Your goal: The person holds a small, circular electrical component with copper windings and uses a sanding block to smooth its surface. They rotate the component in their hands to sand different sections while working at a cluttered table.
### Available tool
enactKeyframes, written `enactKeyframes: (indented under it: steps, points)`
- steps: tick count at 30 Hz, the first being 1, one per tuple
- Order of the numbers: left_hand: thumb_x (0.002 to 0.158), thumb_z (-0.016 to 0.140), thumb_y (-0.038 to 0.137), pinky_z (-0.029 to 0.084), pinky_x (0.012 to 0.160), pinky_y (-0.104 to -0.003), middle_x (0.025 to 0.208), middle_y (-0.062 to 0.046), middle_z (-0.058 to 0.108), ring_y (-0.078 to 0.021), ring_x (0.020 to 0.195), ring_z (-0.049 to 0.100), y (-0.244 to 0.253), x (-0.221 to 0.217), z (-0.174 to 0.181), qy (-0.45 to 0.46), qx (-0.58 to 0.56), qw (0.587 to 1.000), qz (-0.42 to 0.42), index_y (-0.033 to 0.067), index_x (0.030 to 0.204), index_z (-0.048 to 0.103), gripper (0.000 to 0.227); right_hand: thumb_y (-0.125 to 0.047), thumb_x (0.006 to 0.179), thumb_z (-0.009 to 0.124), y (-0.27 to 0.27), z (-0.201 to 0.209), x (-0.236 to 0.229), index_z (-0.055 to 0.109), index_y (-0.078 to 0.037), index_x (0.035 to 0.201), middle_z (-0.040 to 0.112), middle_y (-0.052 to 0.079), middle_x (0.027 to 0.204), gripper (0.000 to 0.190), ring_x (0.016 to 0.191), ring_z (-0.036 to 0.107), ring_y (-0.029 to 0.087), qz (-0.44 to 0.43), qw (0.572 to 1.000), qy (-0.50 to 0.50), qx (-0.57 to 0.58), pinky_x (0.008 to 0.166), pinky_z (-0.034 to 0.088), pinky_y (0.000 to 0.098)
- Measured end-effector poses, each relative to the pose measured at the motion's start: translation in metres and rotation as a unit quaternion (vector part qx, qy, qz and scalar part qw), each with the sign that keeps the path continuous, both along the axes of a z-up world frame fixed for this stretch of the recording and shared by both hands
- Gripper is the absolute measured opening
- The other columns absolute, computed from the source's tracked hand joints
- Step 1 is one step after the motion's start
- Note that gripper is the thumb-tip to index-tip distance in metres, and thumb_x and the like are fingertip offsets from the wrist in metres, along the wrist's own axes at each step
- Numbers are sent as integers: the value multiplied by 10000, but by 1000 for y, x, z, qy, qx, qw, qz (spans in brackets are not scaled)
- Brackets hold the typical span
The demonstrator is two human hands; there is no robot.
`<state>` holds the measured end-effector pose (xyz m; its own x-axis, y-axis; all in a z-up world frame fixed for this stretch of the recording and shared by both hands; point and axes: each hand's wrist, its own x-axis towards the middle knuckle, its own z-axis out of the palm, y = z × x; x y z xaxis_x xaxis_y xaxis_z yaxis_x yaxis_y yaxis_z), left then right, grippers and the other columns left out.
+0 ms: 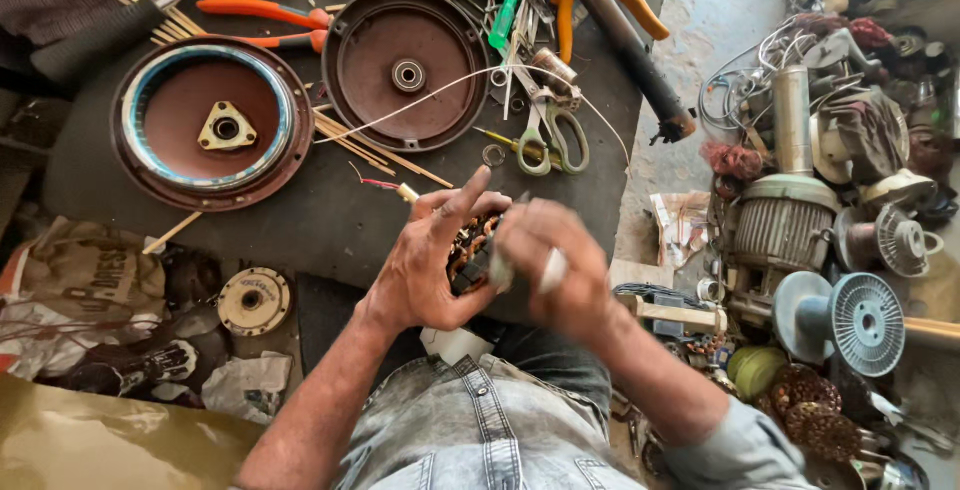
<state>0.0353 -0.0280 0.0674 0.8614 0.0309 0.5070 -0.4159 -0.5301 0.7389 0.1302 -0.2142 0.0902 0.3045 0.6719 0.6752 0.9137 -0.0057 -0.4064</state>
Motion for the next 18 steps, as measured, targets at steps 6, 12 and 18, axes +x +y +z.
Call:
enactKeyframes:
  steps: [6, 12, 18]
  points:
    - [792, 770, 203, 400, 1177, -408, 1389, -108, 685, -257, 1211, 683, -6, -5, 0, 6, -1, 1000, 3, 22, 1639, 227, 1022, -106, 934, 652, -12, -15, 6, 684, 21, 1136, 669, 188, 1180, 240, 1158, 652, 400, 75, 997, -10, -29, 1067, 522, 546]
    - [735, 763, 189, 410, 1129, -410, 1378, -114, 672, -298, 1168, 661, -7, -5, 3, 3, 14, 1000, 8, 17, 1610, 244, 1032, -123, 897, 655, -19, -33, 16, 710, -22, 1110, 695, 166, 1161, 243, 1167, 653, 382, 120, 992, -26, -43, 1043, 514, 553]
    - [725, 772, 174, 421, 1132, -397, 1406, -107, 664, -278, 1189, 686, -10, -4, 4, 13, 19, 1000, 4, 18, 1619, 250, 1047, -109, 901, 654, -24, -34, 19, 709, -45, 1079, 710, 129, 1125, 197, 1137, 674, 354, 82, 995, 37, -53, 1019, 539, 508]
